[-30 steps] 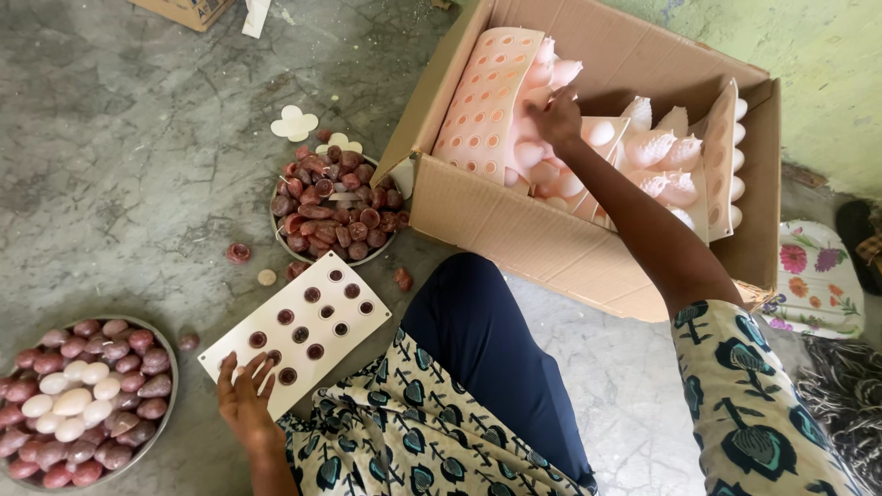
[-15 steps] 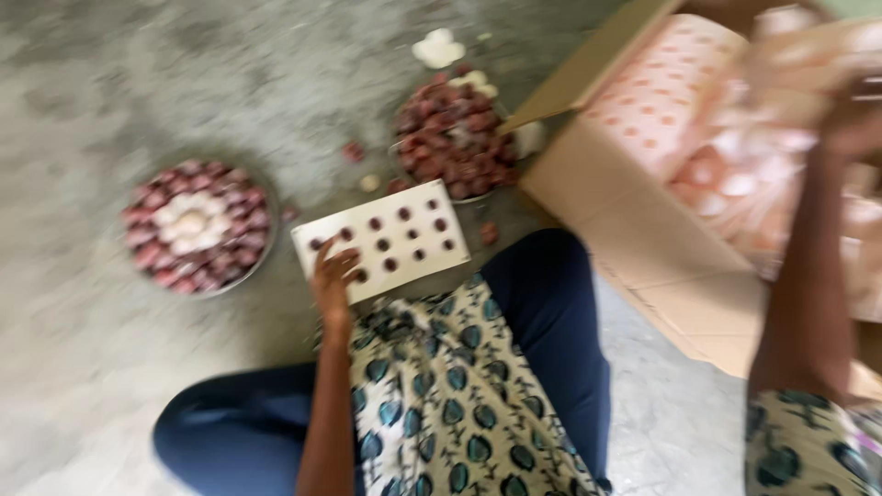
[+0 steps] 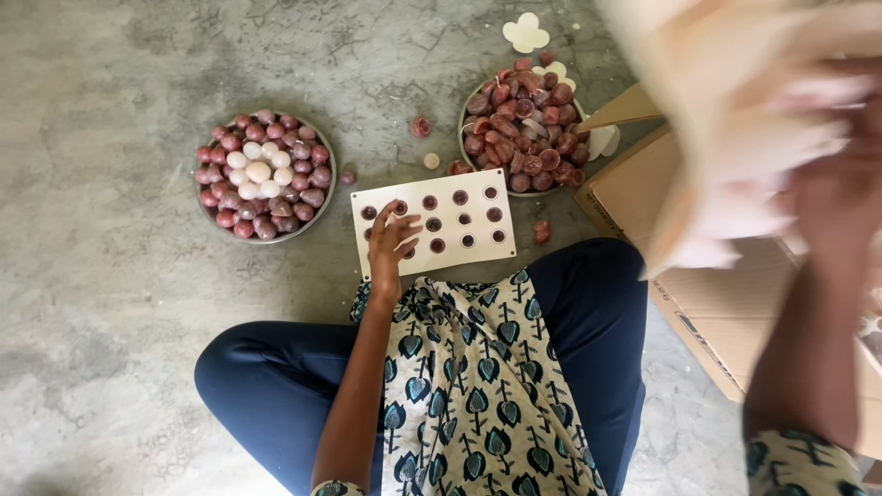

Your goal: The person sits on the floor and assembles small round candles by placing them into a white plastic mold. They then retrieve a pink plastic sheet from a nearby cardboard box and press it over the mold to secure the candles. The person repeats this process, handling the candles and molds by hand.

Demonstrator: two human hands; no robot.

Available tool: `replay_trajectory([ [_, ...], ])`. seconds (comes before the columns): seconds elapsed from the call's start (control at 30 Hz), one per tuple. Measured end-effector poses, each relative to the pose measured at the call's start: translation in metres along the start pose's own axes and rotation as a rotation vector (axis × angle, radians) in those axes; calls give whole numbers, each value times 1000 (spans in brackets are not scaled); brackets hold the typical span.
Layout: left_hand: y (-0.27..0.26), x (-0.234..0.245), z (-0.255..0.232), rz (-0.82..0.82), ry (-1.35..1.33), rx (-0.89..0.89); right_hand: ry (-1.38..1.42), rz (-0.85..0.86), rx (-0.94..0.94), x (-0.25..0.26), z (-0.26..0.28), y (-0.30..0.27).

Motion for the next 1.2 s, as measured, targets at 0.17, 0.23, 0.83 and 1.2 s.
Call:
replay_trajectory([
  [0.17, -4, 11, -9, -53, -692, 80, 518, 328, 512, -80, 264, -146],
  [0.23, -2, 25, 5, -156, -740, 142, 528, 533, 674, -106, 340, -227],
  [0.83, 11, 48, 7, -265, -13, -254, 496, 1014, 392, -170, 342, -346],
  [1.2, 10, 64, 59, -328, -188, 54, 795, 897, 266, -148, 346, -338],
])
Point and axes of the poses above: each hand's wrist, its own y-axis towards the middle knuckle, its own x-axis out of the back of the hand, z = x × y, the point moved 9 cm from there along y, towards the middle knuckle, and after that the axes turned 6 degrees about -x, right-handed, at the moved point
